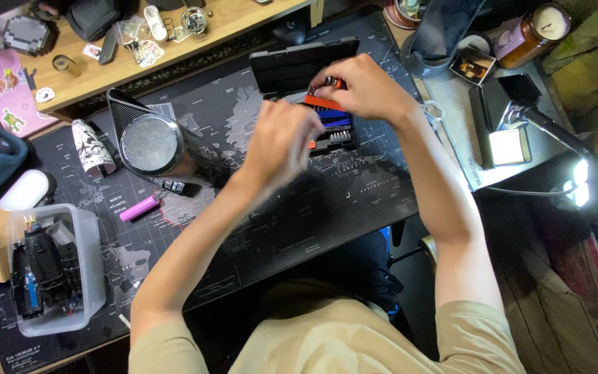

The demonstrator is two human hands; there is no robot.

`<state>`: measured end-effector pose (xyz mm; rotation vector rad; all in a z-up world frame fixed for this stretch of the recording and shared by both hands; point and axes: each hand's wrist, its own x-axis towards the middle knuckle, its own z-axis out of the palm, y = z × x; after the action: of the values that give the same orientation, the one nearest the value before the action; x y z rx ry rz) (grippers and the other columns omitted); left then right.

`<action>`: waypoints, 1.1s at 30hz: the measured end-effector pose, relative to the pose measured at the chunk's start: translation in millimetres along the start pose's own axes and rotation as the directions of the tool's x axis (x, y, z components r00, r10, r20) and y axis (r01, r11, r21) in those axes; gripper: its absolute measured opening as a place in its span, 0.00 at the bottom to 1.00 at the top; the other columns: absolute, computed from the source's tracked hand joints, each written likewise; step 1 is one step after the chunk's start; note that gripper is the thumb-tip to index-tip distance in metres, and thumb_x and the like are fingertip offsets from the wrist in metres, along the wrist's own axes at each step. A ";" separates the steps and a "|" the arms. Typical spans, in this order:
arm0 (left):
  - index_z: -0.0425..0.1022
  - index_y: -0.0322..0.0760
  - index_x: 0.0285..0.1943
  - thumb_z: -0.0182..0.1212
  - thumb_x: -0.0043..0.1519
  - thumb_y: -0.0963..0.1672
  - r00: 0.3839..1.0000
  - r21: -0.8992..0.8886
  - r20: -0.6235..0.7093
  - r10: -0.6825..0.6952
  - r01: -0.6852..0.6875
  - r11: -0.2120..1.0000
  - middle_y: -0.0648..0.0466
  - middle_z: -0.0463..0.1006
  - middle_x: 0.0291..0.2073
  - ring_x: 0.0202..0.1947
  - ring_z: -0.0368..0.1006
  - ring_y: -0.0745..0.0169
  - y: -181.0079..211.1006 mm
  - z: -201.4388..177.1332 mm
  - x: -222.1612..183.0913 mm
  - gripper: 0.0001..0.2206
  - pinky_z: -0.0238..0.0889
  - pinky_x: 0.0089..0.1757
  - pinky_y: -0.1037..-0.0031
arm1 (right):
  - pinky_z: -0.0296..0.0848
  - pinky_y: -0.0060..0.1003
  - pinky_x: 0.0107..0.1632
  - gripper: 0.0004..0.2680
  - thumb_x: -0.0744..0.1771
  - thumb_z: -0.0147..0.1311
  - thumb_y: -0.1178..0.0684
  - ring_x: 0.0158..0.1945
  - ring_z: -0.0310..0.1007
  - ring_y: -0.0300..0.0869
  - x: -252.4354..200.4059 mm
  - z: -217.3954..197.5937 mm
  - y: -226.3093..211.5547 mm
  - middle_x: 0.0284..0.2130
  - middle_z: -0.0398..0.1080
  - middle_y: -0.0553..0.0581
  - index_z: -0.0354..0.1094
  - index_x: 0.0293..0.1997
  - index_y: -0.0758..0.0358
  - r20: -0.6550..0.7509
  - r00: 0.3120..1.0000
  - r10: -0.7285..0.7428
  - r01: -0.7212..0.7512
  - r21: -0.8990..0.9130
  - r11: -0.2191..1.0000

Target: Repairing a small electronic device using a precision screwdriver set at a desk

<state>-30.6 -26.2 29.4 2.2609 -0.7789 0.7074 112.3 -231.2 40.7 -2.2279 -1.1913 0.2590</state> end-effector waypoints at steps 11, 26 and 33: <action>0.72 0.47 0.46 0.43 0.79 0.43 0.850 -0.018 -0.140 0.508 -0.515 0.857 0.56 0.79 0.42 0.35 0.69 0.63 173.1 -107.5 7.8 0.12 0.59 0.43 0.74 | 0.76 0.52 0.52 0.09 0.72 0.59 0.54 0.53 0.81 0.54 4.8 19.0 -11.3 0.53 0.81 0.60 0.82 0.55 0.64 0.124 0.980 0.154 -0.130 -0.179 0.975; 0.83 0.37 0.45 0.65 0.70 0.41 0.918 -0.288 -0.353 -0.181 0.077 0.954 0.54 0.87 0.34 0.26 0.78 0.54 53.2 -61.7 -104.2 0.03 0.73 0.33 0.67 | 0.73 0.56 0.58 0.18 0.74 0.43 0.46 0.57 0.75 0.65 -17.8 35.7 -76.5 0.53 0.75 0.71 0.71 0.68 0.63 -0.058 0.978 -0.198 0.206 0.368 0.907; 0.80 0.39 0.49 0.65 0.72 0.41 0.818 -0.266 -0.389 -0.425 0.342 0.901 0.58 0.87 0.31 0.28 0.84 0.56 50.3 -64.3 -120.7 0.01 0.77 0.37 0.72 | 0.79 0.43 0.46 0.15 0.75 0.47 0.58 0.40 0.76 0.59 -26.0 85.0 -126.9 0.44 0.73 0.65 0.69 0.70 0.72 -0.164 0.857 -0.488 0.513 0.342 0.787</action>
<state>-164.5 28.7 12.4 1.8973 -0.1469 0.8614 -27.2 -163.8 43.7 -1.5113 -1.5047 0.1725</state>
